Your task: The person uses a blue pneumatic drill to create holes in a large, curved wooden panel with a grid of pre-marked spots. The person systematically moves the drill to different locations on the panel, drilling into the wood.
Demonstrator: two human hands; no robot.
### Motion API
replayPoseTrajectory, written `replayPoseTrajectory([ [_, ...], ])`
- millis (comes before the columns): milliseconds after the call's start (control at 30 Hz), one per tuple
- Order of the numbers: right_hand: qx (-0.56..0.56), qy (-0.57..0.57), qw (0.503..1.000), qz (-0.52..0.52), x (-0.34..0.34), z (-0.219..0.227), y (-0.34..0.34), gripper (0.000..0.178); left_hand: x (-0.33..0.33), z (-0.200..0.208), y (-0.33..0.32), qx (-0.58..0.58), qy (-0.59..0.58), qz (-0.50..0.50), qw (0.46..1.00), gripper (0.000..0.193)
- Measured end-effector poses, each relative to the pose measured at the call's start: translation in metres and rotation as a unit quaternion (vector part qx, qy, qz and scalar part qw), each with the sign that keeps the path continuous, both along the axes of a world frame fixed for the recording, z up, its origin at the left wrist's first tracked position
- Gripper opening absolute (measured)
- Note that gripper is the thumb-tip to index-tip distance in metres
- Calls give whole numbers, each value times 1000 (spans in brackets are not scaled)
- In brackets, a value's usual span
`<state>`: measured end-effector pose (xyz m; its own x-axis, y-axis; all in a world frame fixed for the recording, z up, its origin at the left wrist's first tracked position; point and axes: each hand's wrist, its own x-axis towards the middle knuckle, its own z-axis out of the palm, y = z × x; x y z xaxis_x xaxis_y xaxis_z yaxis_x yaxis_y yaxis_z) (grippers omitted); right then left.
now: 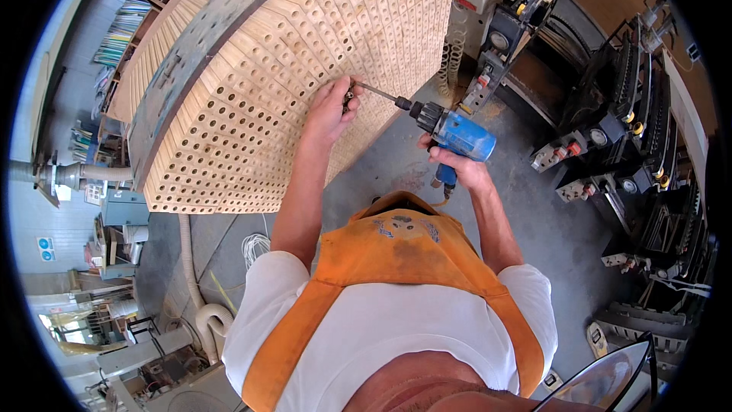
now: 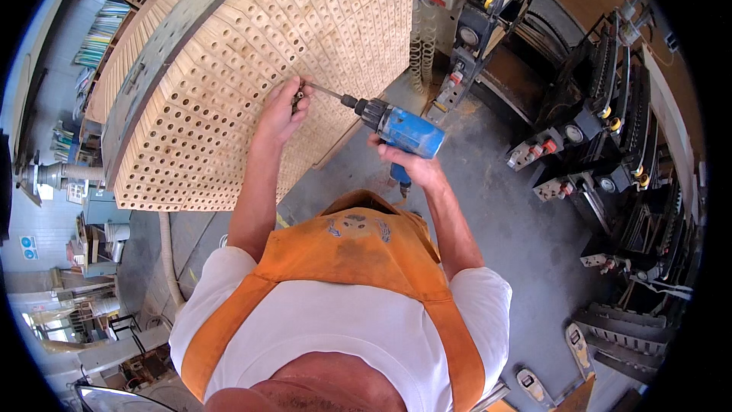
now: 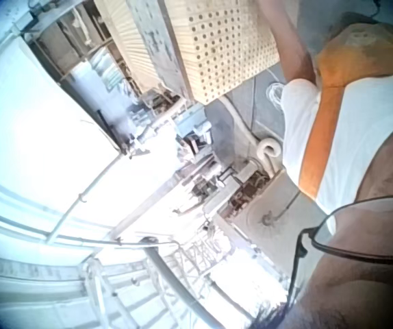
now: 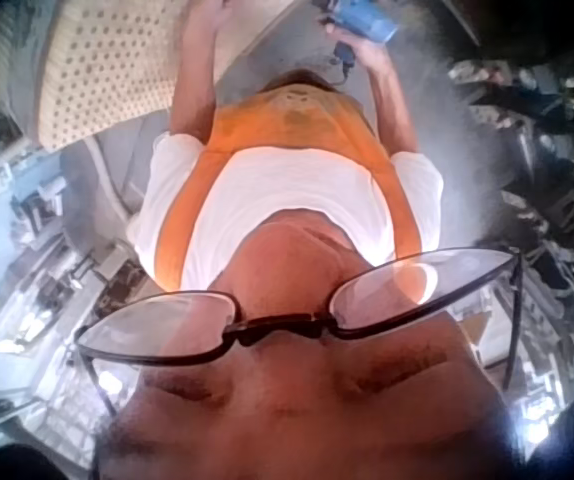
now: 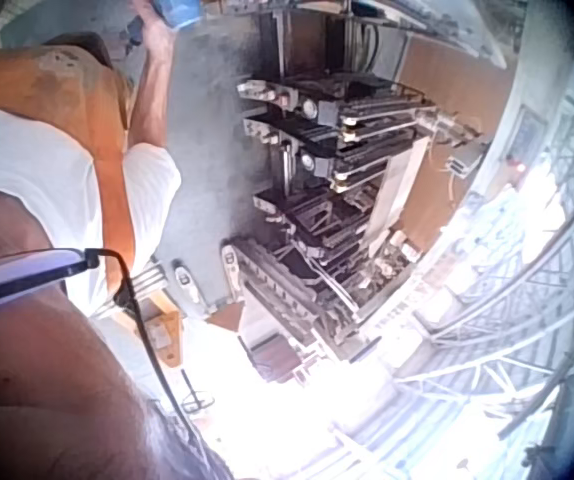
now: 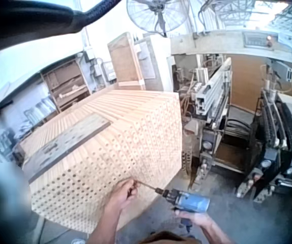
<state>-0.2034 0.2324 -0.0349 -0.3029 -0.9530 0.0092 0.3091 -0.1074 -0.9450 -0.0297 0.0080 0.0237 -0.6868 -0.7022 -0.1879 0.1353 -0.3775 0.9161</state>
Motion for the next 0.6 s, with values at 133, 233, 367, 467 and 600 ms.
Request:
replayPoseTrajectory([
  [133,-12,-19,1000,7,1,2,-1,33,-10,-4,6,33,42,14,998,29],
  [233,-9,-23,1000,4,0,3,-1,32,-10,-7,8,41,67,8,997,28],
  [367,5,9,1000,-18,1,3,1,30,-13,-7,9,-18,-10,16,1000,27],
  [467,5,41,999,-16,2,1,3,30,-13,-15,4,-28,-50,14,998,26],
  [600,27,27,999,-6,0,-9,2,29,-13,-19,9,-4,-52,33,998,27],
])
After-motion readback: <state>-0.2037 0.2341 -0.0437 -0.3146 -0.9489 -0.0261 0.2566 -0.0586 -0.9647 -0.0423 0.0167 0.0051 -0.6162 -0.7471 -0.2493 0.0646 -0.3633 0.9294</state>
